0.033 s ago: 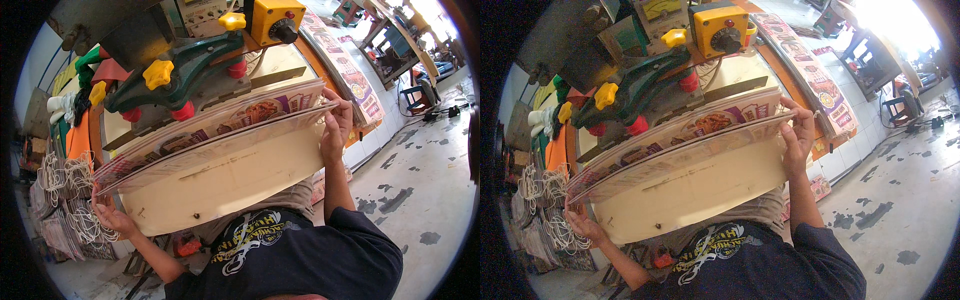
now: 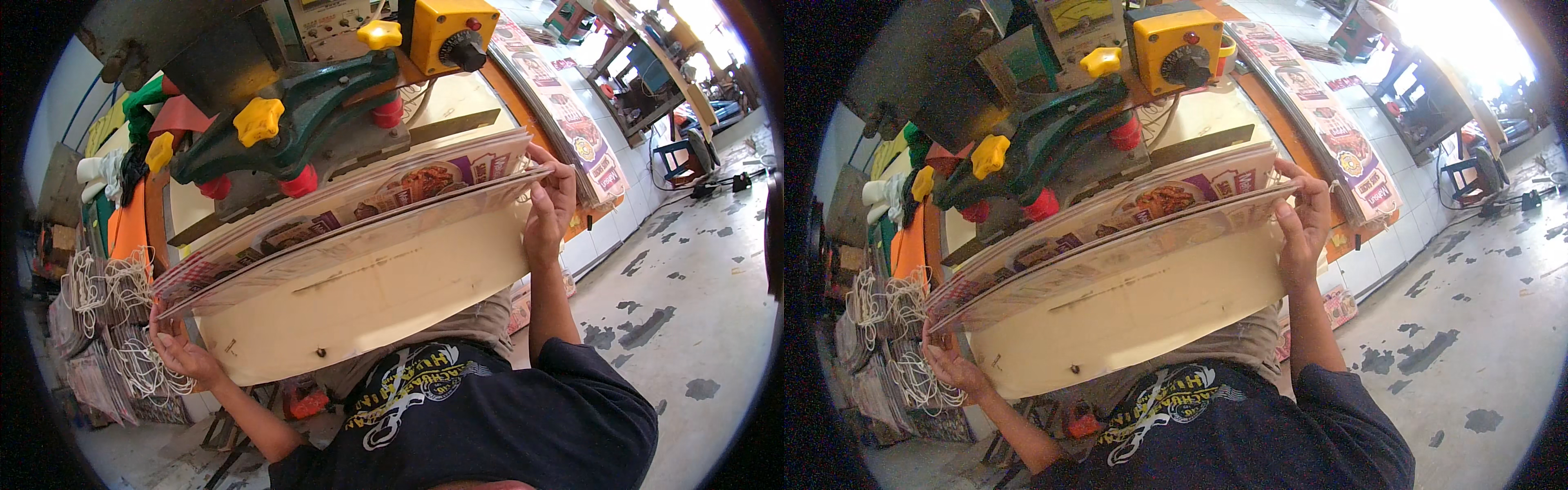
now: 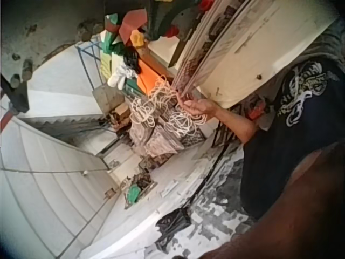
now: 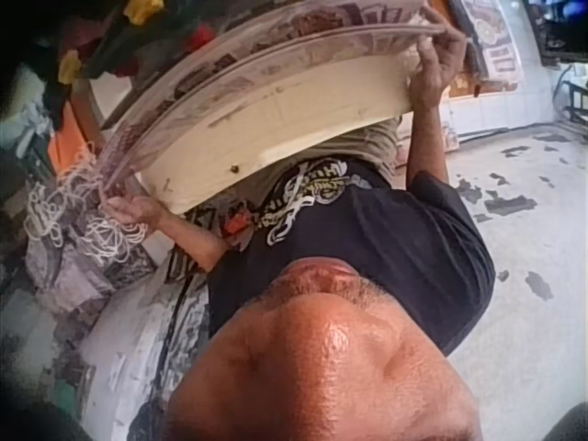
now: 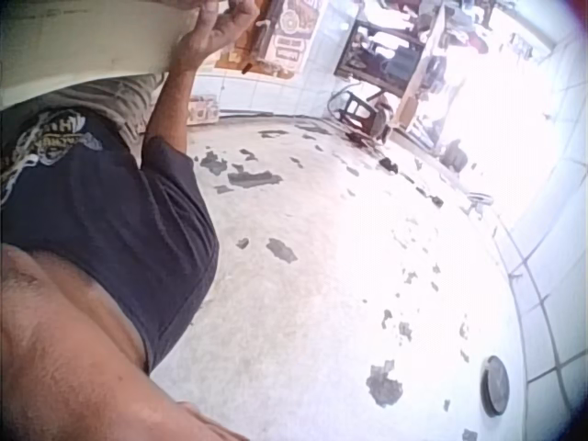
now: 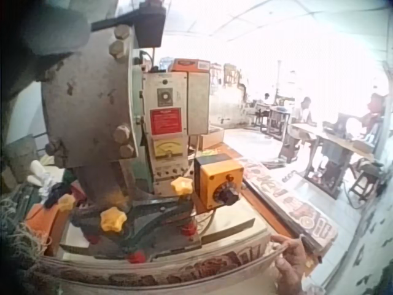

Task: The person organizes and aligns stacks of printed labels on an industrial workstation, checking their alignment and gathering them together.

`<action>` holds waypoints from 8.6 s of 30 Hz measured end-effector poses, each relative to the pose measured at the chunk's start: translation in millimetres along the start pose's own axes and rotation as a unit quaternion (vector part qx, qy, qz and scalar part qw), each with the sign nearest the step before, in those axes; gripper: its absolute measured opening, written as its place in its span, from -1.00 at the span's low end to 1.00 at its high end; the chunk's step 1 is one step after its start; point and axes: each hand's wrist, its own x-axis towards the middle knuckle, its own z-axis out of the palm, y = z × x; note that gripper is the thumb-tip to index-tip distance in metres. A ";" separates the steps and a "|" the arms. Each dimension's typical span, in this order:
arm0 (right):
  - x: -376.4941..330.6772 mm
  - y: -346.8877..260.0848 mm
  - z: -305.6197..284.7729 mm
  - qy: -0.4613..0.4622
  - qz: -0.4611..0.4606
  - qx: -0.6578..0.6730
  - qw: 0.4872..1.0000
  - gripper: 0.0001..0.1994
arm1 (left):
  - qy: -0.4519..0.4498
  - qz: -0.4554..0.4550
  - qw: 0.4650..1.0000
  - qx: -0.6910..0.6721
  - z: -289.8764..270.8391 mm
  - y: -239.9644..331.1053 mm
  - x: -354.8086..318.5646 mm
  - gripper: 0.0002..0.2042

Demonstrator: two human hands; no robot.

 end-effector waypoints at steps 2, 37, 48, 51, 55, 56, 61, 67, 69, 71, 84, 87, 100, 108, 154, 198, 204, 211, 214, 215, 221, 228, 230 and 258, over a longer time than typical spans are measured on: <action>-0.5 -0.3 0.4 0.004 0.001 0.003 1.000 -0.71 | -0.002 0.005 1.000 -0.008 1.8 1.6 -0.3 -0.52; 2.3 -10.1 5.1 -0.038 0.050 -0.060 0.996 -0.36 | 0.001 0.009 0.999 -0.032 -1.3 -0.5 -0.8 -0.46; -2.4 -3.6 0.8 0.002 0.078 -0.003 0.997 -0.46 | -0.018 0.054 0.998 -0.037 4.4 -2.6 0.5 -0.47; -2.1 1.6 -0.5 -0.004 0.067 -0.004 0.998 -0.49 | -0.003 0.018 0.999 -0.046 2.7 -0.4 -4.1 -0.47; -1.5 2.7 -4.5 0.005 0.044 -0.025 0.999 -0.53 | 0.005 0.027 0.999 -0.038 2.1 -2.8 -4.6 -0.44; 0.1 1.9 -4.6 0.018 0.050 -0.037 0.998 -0.54 | -0.002 0.050 0.998 -0.033 7.6 -2.3 1.7 -0.44; -1.1 -7.4 14.5 0.014 0.028 -0.054 0.998 -0.58 | -0.002 0.047 0.999 -0.005 3.5 1.7 3.2 -0.42; -2.6 -1.3 6.9 0.006 0.036 -0.046 0.998 -0.52 | -0.006 0.027 0.999 -0.030 -4.8 0.3 0.8 -0.45; -1.6 2.3 3.2 0.000 0.034 -0.043 0.998 -0.51 | 0.000 0.021 0.998 -0.057 -1.2 1.9 0.9 -0.48; -2.8 2.1 4.8 0.011 0.045 -0.035 0.998 -0.50 | 0.000 0.017 0.999 -0.049 -4.8 -0.6 0.8 -0.50; -2.0 14.1 -9.0 0.012 0.046 -0.045 0.998 -0.51 | -0.005 0.009 0.998 -0.056 -3.7 3.4 1.1 -0.53; -2.4 17.1 -12.5 0.017 0.048 -0.053 0.997 -0.50 | -0.010 0.013 0.998 -0.057 -2.6 4.0 0.8 -0.51; -1.5 18.6 -15.2 0.007 0.045 -0.040 0.998 -0.50 | -0.005 0.029 0.998 -0.057 1.5 8.9 3.3 -0.56; -2.6 15.9 -12.4 0.013 0.050 -0.040 0.998 -0.46 | -0.012 0.033 0.998 -0.060 -1.6 6.3 3.2 -0.58; -0.6 19.8 -8.7 0.026 0.071 -0.129 0.989 -0.59 | -0.040 -0.053 0.994 -0.083 6.5 11.8 4.6 -0.47; -0.7 -0.3 5.6 -0.027 0.085 -0.064 0.994 -0.64 | 0.008 -0.086 0.996 0.016 -11.0 -22.6 -3.7 -0.49; -1.6 -3.3 6.2 -0.013 0.071 -0.018 0.997 -0.56 | -0.046 -0.075 0.995 0.036 -8.0 -22.0 -1.3 -0.48; 0.0 -6.5 0.1 -0.051 0.087 -0.059 0.993 -0.52 | -0.069 -0.074 0.993 0.067 -10.7 -18.2 -1.8 -0.45; -0.1 -0.4 -1.2 -0.048 0.082 -0.021 0.995 -0.56 | -0.088 -0.051 0.993 0.061 -22.1 -33.5 1.6 -0.42; 0.8 2.2 -4.1 -0.054 0.065 -0.040 0.996 -0.55 | -0.094 -0.033 0.992 0.082 -26.0 -38.8 3.3 -0.48; -0.2 -6.1 -3.6 -0.069 0.095 -0.022 0.993 -0.48 | -0.089 -0.049 0.985 0.142 -20.6 -36.2 4.7 -0.47; -1.7 6.9 -11.9 -0.053 0.049 -0.075 0.995 -0.58 | -0.124 -0.053 0.977 0.162 -7.2 -23.0 3.0 -0.48; -0.7 11.8 -7.0 -0.049 0.030 -0.073 0.996 -0.57 | -0.145 -0.018 0.975 0.166 4.4 -6.2 1.4 -0.48; 4.1 -10.3 -9.3 -0.073 0.039 -0.132 0.988 -0.55 | -0.185 -0.031 0.968 0.169 -27.3 -54.4 15.4 -0.38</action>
